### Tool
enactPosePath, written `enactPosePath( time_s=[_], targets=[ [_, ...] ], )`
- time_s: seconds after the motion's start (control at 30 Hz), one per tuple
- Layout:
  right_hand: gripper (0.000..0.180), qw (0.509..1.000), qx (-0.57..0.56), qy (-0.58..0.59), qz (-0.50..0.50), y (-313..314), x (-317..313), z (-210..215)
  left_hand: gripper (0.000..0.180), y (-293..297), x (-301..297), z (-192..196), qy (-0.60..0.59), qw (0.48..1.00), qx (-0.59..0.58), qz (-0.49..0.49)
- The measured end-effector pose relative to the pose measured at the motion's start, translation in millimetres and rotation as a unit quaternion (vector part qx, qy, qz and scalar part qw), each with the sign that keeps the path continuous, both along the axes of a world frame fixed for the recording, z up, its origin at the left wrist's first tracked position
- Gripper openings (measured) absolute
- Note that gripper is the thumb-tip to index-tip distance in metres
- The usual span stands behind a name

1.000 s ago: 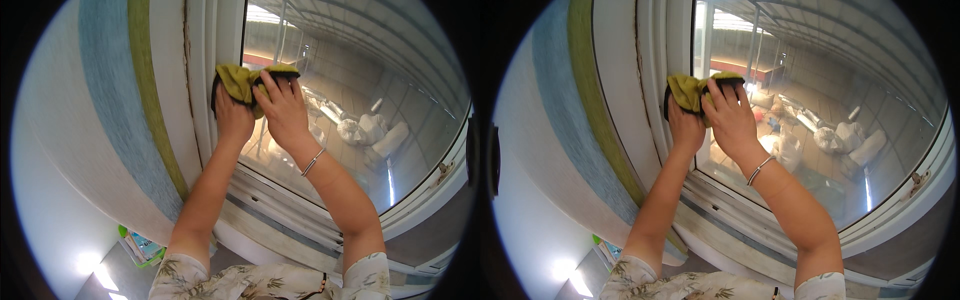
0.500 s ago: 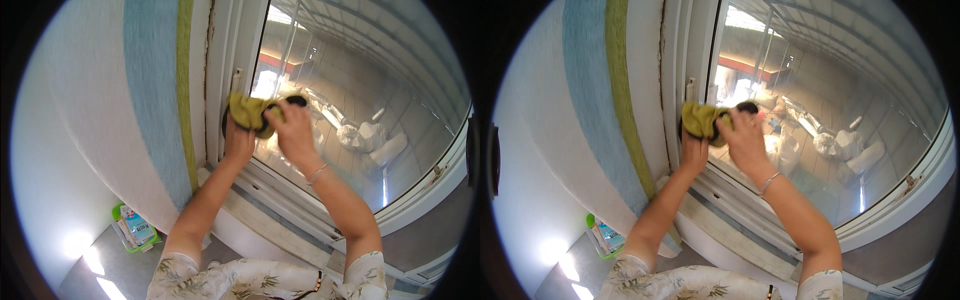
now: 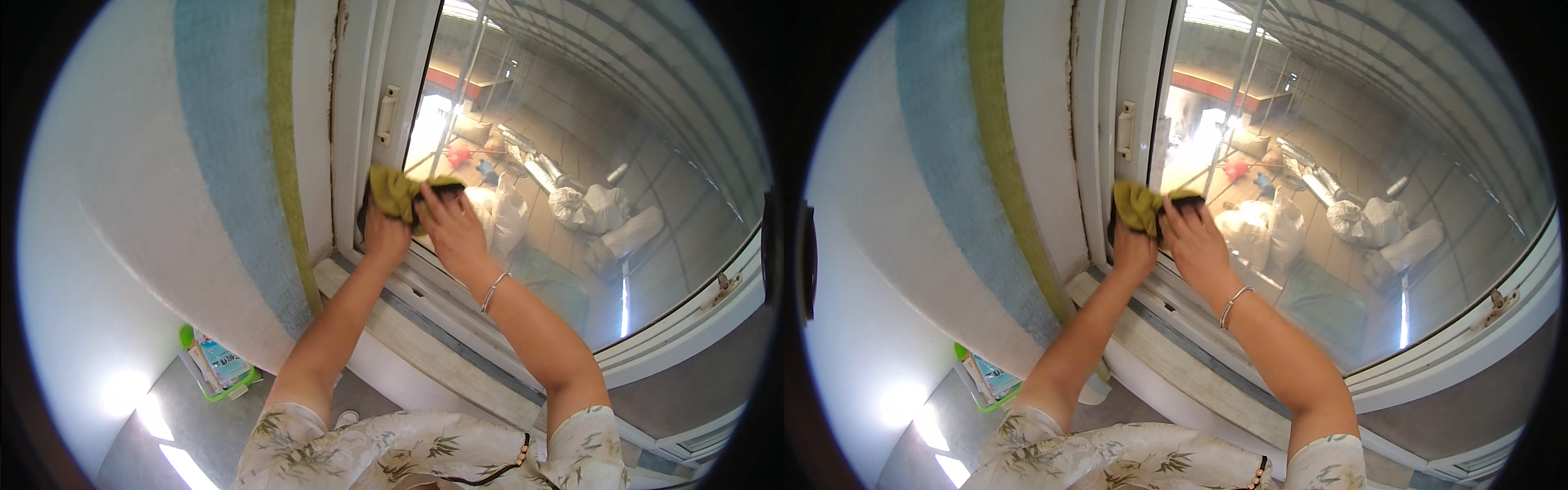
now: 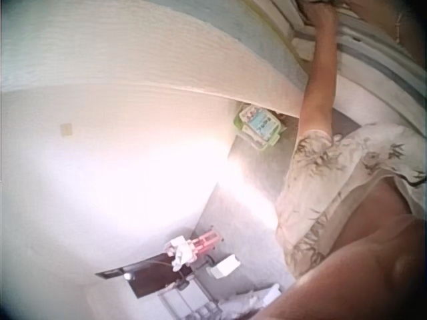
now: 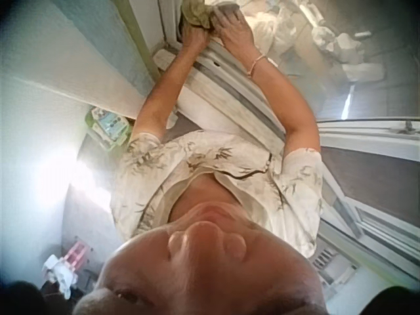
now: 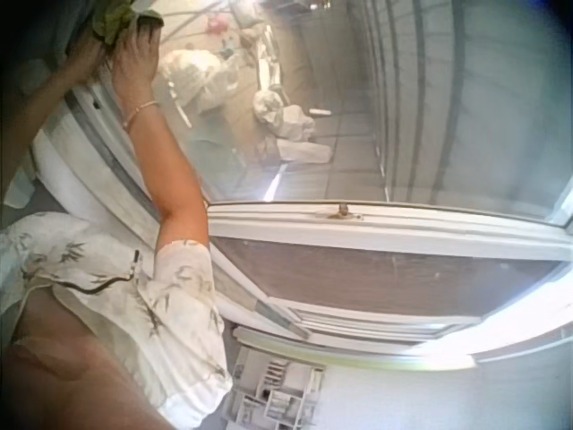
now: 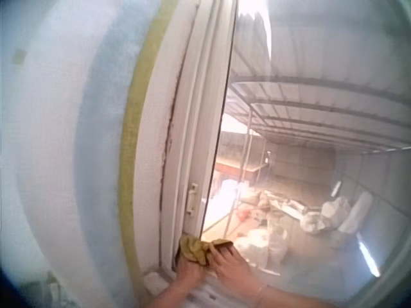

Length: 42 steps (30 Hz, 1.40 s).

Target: The person cleans a window frame and glass using a yellow cloth. They wipe the frame and glass, then dip the cloth into a bucket of water, wring it out, and continue wiping the window frame and glass.

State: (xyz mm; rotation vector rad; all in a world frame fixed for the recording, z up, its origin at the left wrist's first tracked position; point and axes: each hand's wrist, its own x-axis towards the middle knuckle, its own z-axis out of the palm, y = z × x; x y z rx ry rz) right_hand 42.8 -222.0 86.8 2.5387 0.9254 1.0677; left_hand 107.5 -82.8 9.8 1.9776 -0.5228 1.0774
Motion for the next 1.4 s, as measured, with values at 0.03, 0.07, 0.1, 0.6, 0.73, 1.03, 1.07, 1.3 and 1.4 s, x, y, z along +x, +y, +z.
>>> enactPosePath(
  time_s=[0.03,0.07,0.1,0.6,0.73,1.03,1.07,1.3,1.4],
  targets=[
    [0.040,0.999,-0.027,0.023,0.001,-2,-2,-8,0.051,-1,0,-21,-0.004,0.999,0.038,0.006],
    [0.040,1.000,-0.017,0.024,-0.001,-2,-2,-7,0.051,-2,1,-20,-0.001,0.999,0.036,-0.007],
    [0.040,1.000,-0.013,0.029,-0.002,1,-1,-5,0.050,-2,1,-19,0.004,0.999,0.030,-0.020],
    [0.031,0.998,0.003,0.002,0.057,17,19,-11,0.052,-27,6,-71,0.117,0.990,-0.066,0.049],
    [0.037,0.998,0.060,0.018,0.001,22,8,-56,0.039,-6,-23,-54,0.352,0.933,-0.051,0.047],
    [0.023,0.966,0.006,0.197,-0.168,-31,-66,-53,0.037,-3,-59,-28,0.402,0.885,0.107,-0.209],
    [0.023,0.952,-0.034,0.232,-0.200,-37,-77,-38,0.037,-11,-72,-31,0.396,0.884,0.095,-0.229],
    [0.035,0.994,0.051,0.078,-0.055,-5,-86,33,0.034,-12,-76,-31,0.300,0.913,-0.262,-0.089],
    [0.034,0.996,0.081,0.045,-0.002,20,-53,8,0.034,2,-29,-49,0.238,0.898,-0.348,-0.126]
  ],
)
